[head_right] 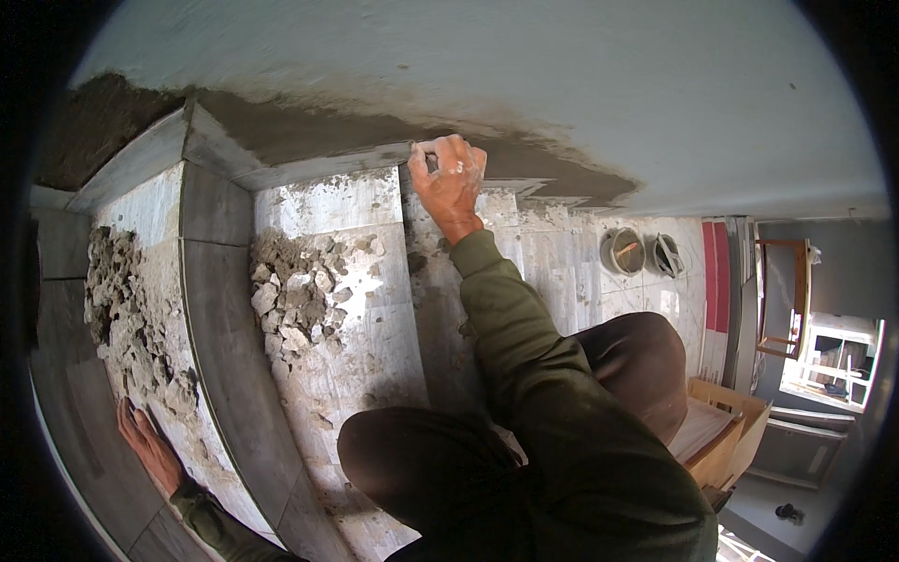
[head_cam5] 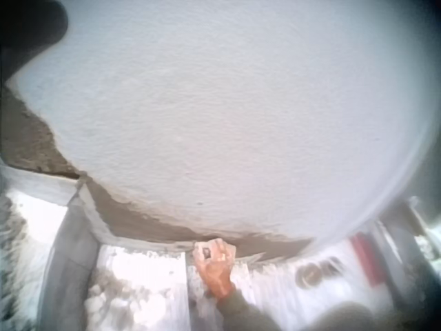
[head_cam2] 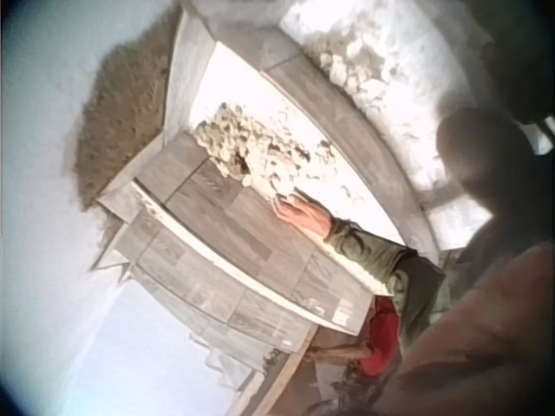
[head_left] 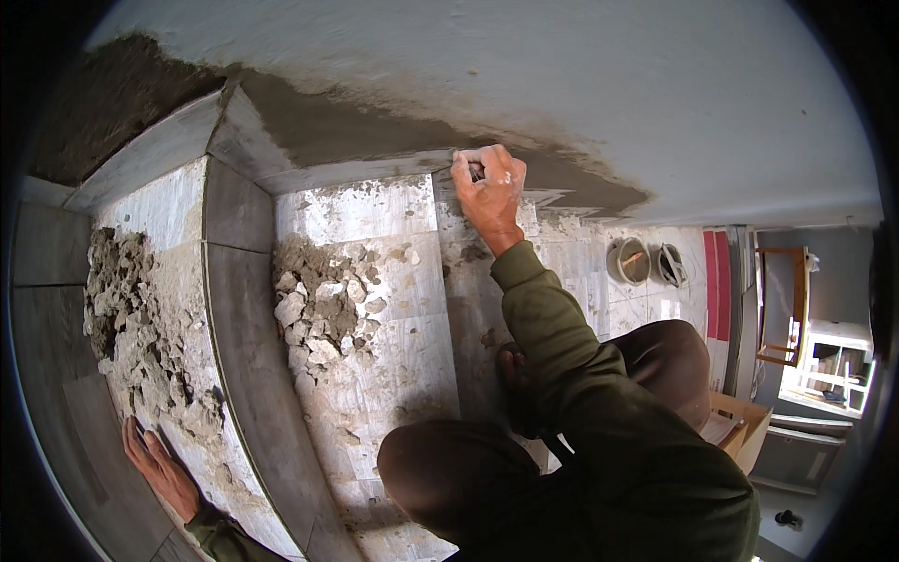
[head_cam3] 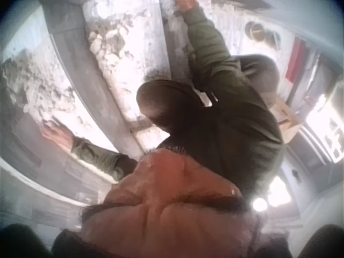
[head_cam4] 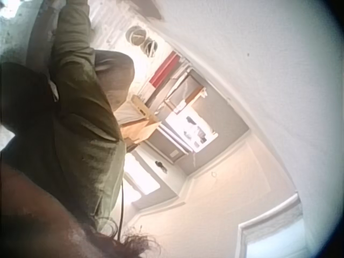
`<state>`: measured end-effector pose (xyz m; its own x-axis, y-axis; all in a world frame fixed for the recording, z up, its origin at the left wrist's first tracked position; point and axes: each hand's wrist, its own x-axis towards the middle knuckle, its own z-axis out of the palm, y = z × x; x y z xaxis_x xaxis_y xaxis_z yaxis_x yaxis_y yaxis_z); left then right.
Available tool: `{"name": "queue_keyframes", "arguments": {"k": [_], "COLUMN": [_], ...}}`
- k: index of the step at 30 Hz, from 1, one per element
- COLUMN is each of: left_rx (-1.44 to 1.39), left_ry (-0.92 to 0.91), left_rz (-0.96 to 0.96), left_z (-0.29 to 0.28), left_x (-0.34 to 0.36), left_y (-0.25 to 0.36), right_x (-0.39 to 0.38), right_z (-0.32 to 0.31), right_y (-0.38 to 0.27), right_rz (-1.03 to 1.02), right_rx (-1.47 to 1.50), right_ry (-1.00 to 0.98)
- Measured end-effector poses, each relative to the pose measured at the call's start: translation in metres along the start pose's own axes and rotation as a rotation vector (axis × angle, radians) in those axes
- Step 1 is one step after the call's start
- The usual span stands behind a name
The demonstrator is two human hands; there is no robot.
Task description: The person applies mortar to the wall and the edge of a step using a trowel, then scrapes off excess material and cleans the grout lines with their fingers.
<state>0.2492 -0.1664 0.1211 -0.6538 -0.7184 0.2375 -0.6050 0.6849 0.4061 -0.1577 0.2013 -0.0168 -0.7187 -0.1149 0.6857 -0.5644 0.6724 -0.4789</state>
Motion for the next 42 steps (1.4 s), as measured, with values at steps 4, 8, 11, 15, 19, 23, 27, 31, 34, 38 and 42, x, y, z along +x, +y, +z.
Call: {"name": "queue_keyframes", "arguments": {"k": [4,8,11,15,19,23,27,31,34,38,42], "left_rx": [0.04,0.035,0.059,0.054,0.049,0.054,0.064,0.068,0.073,0.075,0.066], "left_ry": [-0.008,-0.006,-0.008,-0.006,0.007,0.008,0.007,0.004,0.005,0.005,0.002], "left_rz": [-0.001,0.002,0.018,0.015,0.004,-0.01,-0.001,0.012,0.013,0.015,0.012], "left_z": [-0.001,-0.001,-0.001,-0.001,0.0,0.001,0.0,0.0,0.0,0.0,0.0], "left_x": [0.0,0.001,0.001,0.001,0.0,0.0,0.001,0.001,0.0,0.0,0.001], "left_y": [0.001,0.001,0.0,0.001,0.003,0.003,0.003,0.0,0.0,0.0,-0.001], "right_x": [0.0,0.0,-0.003,-0.008,-0.008,-0.006,-0.004,-0.003,-0.002,0.0,0.001], "right_z": [0.001,-0.002,-0.005,-0.009,-0.011,-0.011,-0.009,-0.006,-0.006,-0.012,-0.013], "right_y": [0.0,0.001,0.002,0.003,0.006,0.005,0.001,0.002,0.005,0.01,0.013], "right_rz": [-0.003,-0.027,-0.029,0.091,0.114,0.066,0.067,0.049,0.025,0.02,-0.021], "right_rx": [0.017,-0.018,0.004,0.084,0.078,0.052,0.067,0.052,0.03,-0.023,-0.064], "right_ry": [0.005,0.001,-0.025,-0.034,-0.03,-0.068,-0.095,-0.09,-0.069,-0.038,-0.018]}}
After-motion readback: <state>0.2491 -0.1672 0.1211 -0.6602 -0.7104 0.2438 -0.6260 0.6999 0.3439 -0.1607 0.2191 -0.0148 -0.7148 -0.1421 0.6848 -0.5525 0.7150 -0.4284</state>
